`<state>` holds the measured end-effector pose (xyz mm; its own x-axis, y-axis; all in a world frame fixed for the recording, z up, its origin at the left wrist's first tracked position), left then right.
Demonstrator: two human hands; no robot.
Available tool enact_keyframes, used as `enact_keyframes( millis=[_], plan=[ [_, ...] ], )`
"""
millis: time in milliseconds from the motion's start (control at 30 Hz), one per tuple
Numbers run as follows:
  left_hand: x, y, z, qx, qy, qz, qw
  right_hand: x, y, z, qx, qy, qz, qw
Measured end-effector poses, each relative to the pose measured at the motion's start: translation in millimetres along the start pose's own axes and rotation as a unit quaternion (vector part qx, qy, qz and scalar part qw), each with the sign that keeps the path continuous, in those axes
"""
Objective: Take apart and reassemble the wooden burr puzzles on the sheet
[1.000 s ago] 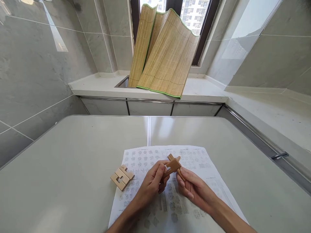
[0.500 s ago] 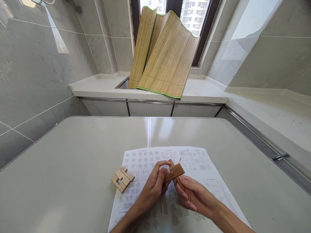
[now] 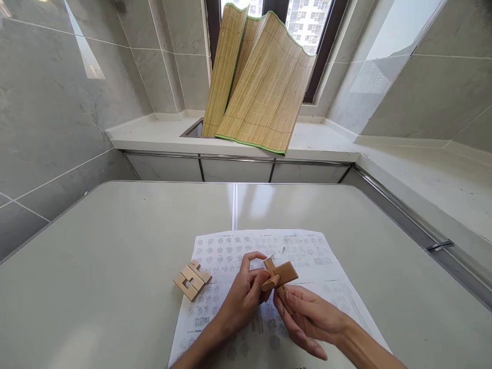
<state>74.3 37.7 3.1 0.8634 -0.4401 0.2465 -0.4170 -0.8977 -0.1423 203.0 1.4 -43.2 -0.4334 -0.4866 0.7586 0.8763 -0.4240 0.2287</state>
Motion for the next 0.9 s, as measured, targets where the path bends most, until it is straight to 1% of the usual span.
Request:
enact_keyframes(
  millis=[133,200,267,367,500,567,633,800,900],
  plan=[
    [2.0,0,-1,-0.005,0.003,0.017,1.000,-1,4,-3,0.017,0.001,-0.004,1.000],
    [2.1,-1,-1,-0.006,0.027,0.017,0.999,0,5,-1,0.008,-0.007,-0.008,1.000],
    [1.5,-1,-1,-0.006,0.040,0.016,0.999,2,7,4,-0.015,-0.016,-0.010,1.000],
    [0.5,-2,-1,-0.007,0.011,0.025,1.000,3,9,9,-0.030,-0.017,-0.015,0.999],
    [-1.6,-2,-5,0.008,-0.050,0.031,0.998,3,9,6,-0.012,-0.008,-0.014,1.000],
    [-2.0,-2,-6,0.013,-0.070,0.045,0.996,3,9,6,-0.012,-0.002,-0.016,1.000],
    [-2.3,-2,-7,0.013,-0.084,0.063,0.994,2,9,7,-0.016,0.006,-0.029,0.999],
    [-4.0,-2,-10,-0.008,-0.121,0.110,0.987,-3,10,13,-0.027,0.007,-0.087,0.996],
    [-4.3,-2,-12,-0.011,-0.131,0.128,0.983,-6,11,13,-0.022,0.002,-0.102,0.995]
  ],
)
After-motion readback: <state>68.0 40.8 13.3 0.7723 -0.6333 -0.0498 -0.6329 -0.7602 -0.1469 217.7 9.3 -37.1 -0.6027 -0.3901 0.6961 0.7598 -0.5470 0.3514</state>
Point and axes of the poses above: each hand's wrist, its own y-axis away from the middle knuckle, its own x-axis out of the palm, z = x × y, the point moved 5 cm from there along -y, towards the middle knuckle, and after that the axes turned 14 degrees about x, right-handed, at the moved point
